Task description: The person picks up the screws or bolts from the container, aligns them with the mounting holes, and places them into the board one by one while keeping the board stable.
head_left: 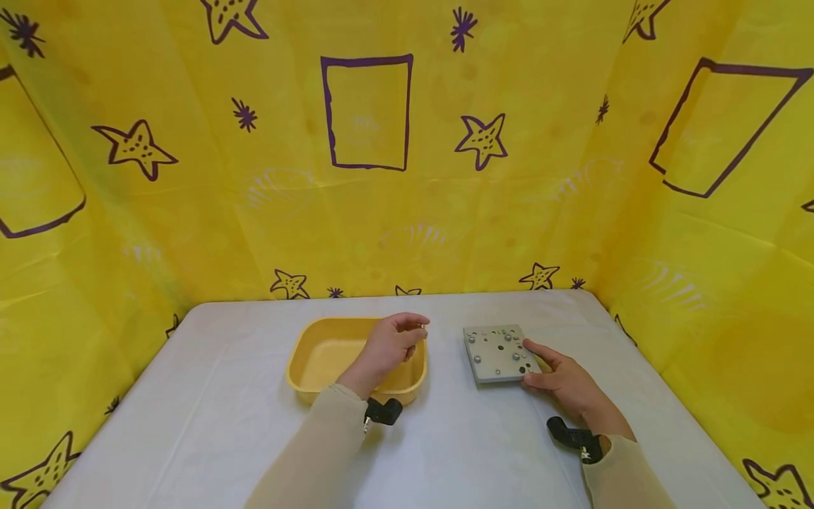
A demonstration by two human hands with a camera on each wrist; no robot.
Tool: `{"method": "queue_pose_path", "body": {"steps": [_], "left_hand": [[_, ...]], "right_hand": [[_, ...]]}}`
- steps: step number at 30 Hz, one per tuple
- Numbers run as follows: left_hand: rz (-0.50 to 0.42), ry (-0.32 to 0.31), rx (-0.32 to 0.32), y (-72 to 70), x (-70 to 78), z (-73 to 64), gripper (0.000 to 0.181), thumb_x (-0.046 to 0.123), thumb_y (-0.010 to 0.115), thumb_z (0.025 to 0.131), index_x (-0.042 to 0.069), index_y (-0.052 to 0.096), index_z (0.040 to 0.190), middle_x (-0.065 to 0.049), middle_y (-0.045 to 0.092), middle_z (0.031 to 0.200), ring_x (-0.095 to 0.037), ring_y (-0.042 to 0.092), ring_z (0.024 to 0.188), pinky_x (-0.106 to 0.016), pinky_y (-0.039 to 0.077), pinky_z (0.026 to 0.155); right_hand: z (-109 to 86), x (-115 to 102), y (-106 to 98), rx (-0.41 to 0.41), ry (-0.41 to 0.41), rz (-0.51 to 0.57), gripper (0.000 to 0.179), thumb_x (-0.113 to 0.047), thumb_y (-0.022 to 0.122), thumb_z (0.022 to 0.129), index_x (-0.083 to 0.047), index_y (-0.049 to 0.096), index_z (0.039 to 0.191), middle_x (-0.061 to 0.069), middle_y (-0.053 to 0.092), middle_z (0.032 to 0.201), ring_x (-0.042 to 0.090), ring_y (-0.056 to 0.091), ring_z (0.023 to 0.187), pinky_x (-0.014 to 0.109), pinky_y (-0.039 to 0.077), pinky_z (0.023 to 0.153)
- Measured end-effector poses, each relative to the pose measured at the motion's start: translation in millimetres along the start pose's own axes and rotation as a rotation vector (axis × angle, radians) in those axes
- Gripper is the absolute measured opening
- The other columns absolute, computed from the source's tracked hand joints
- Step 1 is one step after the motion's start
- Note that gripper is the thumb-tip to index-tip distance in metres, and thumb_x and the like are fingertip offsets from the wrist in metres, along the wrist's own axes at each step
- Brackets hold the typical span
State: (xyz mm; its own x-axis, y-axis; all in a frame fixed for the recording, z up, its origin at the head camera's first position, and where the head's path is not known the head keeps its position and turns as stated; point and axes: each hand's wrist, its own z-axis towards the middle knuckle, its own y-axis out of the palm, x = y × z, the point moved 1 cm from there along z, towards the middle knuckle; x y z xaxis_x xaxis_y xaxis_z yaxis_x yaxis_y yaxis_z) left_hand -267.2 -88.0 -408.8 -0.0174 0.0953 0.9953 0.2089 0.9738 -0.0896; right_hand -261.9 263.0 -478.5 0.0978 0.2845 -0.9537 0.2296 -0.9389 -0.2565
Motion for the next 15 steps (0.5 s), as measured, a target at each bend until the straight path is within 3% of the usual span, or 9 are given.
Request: {"method": "queue_pose_path", "body": {"steps": [4,8,11,15], "left_hand": [[-0.044,0.015,-0.025,31.2,5.3,8.4,0.016,0.013,0.066,0.097,0.013,0.072,0.112,-0.009,0.062,0.099,-0.017,0.049,0.065,-0.024,0.041,0.057],[-0.011,0.011,-0.032,60.2,7.4,15.4,0.015,0.009,0.067,0.096,0.014,0.073,0.108,-0.005,0.061,0.096,-0.017,0.048,0.063,-0.023,0.04,0.055],[0.074,0.013,-0.042,80.3,7.2,20.4,0.014,0.011,0.067,0.096,0.016,0.073,0.107,0.0,0.063,0.096,-0.015,0.052,0.069,-0.024,0.043,0.058],[0.224,0.062,-0.062,105.1,3.9,28.2,0.015,0.013,0.068,0.095,0.017,0.074,0.108,0.008,0.064,0.096,-0.014,0.058,0.08,-0.028,0.049,0.068]], "right_hand": [[2.0,0.6,-0.7,0.002,-0.009,-0.004,0.089,-0.024,0.084,0.08,-0.019,0.037,0.156,0.015,0.017,0.163,0.035,0.025,0.14,0.056,0.013,0.115],[3.9,0.9,-0.2,-0.006,-0.008,-0.011,0.09,-0.027,0.084,0.079,-0.021,0.037,0.156,0.015,0.018,0.163,0.033,0.03,0.135,0.051,0.024,0.112],[3.7,0.5,0.1,-0.006,-0.011,-0.017,0.091,-0.027,0.084,0.079,-0.02,0.036,0.156,0.016,0.018,0.162,0.033,0.03,0.134,0.05,0.027,0.111],[2.0,0.0,0.5,-0.002,-0.016,-0.021,0.09,-0.027,0.084,0.08,-0.018,0.036,0.156,0.018,0.02,0.161,0.036,0.028,0.136,0.054,0.019,0.114]]}}
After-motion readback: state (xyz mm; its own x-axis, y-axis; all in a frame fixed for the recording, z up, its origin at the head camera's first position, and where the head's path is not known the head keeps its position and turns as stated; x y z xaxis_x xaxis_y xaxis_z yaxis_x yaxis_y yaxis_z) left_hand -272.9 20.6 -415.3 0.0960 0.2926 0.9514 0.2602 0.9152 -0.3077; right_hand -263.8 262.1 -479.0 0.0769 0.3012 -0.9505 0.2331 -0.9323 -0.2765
